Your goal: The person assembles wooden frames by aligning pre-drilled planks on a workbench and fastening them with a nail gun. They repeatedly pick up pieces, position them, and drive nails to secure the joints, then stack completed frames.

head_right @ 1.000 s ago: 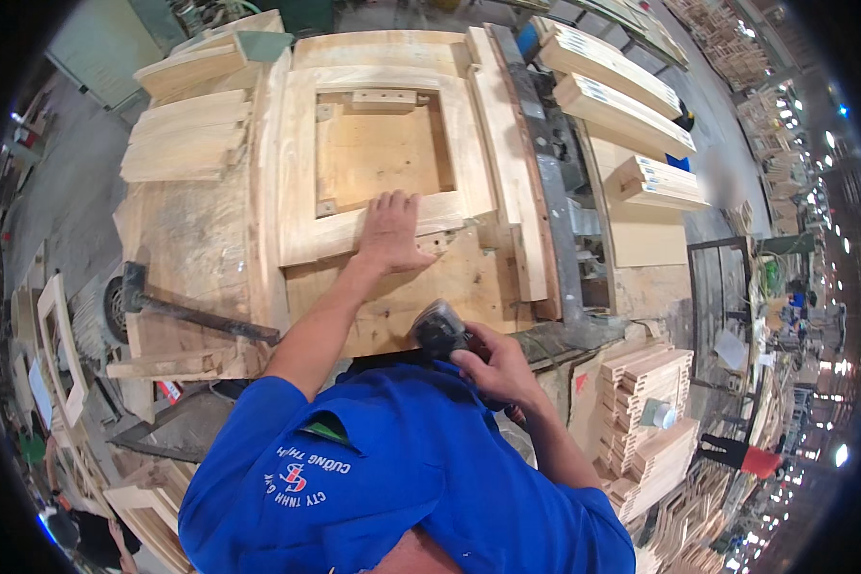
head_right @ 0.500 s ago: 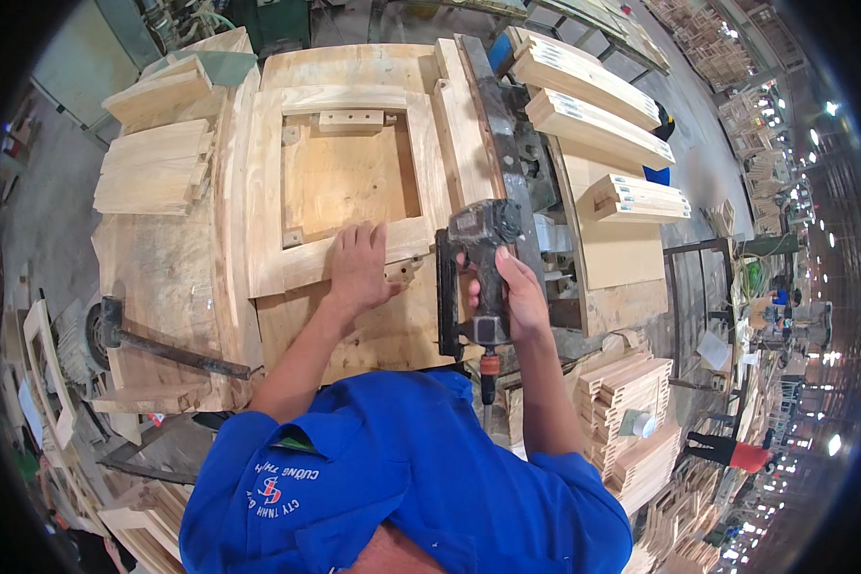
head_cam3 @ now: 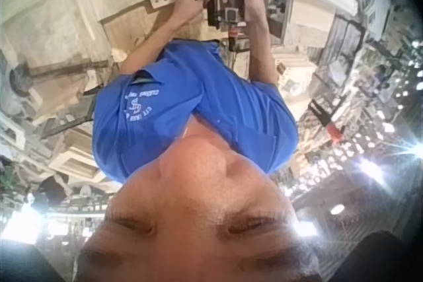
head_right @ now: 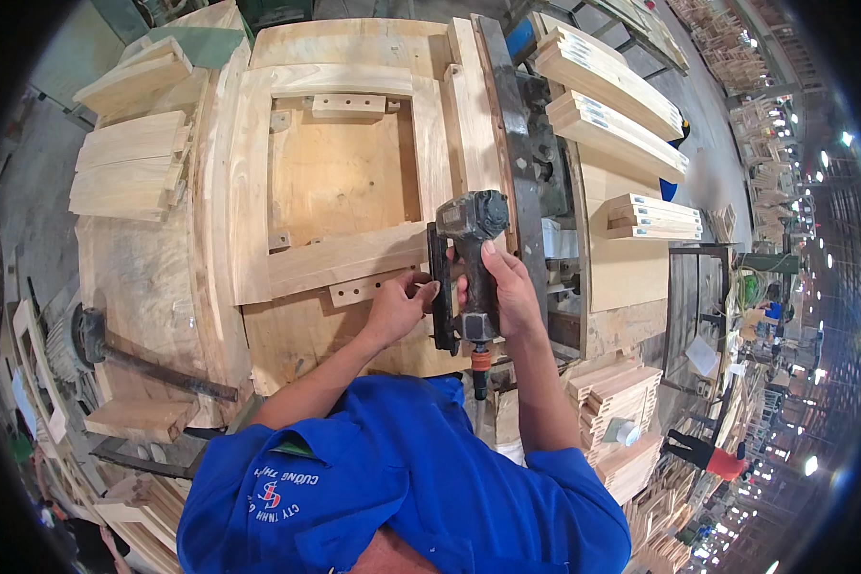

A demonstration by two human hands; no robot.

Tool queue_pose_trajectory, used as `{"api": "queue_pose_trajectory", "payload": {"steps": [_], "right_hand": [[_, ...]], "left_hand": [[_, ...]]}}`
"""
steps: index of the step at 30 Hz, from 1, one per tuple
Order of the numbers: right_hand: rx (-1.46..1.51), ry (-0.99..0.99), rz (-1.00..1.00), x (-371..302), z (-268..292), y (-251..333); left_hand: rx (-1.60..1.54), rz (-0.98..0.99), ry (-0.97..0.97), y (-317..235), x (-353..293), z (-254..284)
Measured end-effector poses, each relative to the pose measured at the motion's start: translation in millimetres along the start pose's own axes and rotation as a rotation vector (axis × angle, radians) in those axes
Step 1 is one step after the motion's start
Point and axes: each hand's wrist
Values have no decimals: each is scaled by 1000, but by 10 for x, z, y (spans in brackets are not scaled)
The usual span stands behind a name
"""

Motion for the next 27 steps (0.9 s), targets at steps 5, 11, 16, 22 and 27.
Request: {"api": "queue_pose_trajectory", "payload": {"steps": [5, 11, 16, 22, 27], "right_hand": [[-71, -17, -26, -13, -129, 95], [-125, 33, -34, 9, -98, 138], [-78, -33, -9, 325, -164, 336], [238, 15, 76, 1490, -94, 567], [215, 78, 59, 2429, -315, 707]], "left_hand": [[-131, -4, 52, 80, 50, -55], [-340, -7, 88, 138, 121, -147], [-278, -39, -19, -238, 212, -118], [-382, -190, -220, -1125, 872, 137], [-375, -227, -313, -1433, 1767, 466]]}}
Point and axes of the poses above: each hand's wrist, its own x-axis towards the middle knuckle, its own z-axis out of the back of the hand, y = z × x, and after that the axes turned 15 degrees about z, right-handed
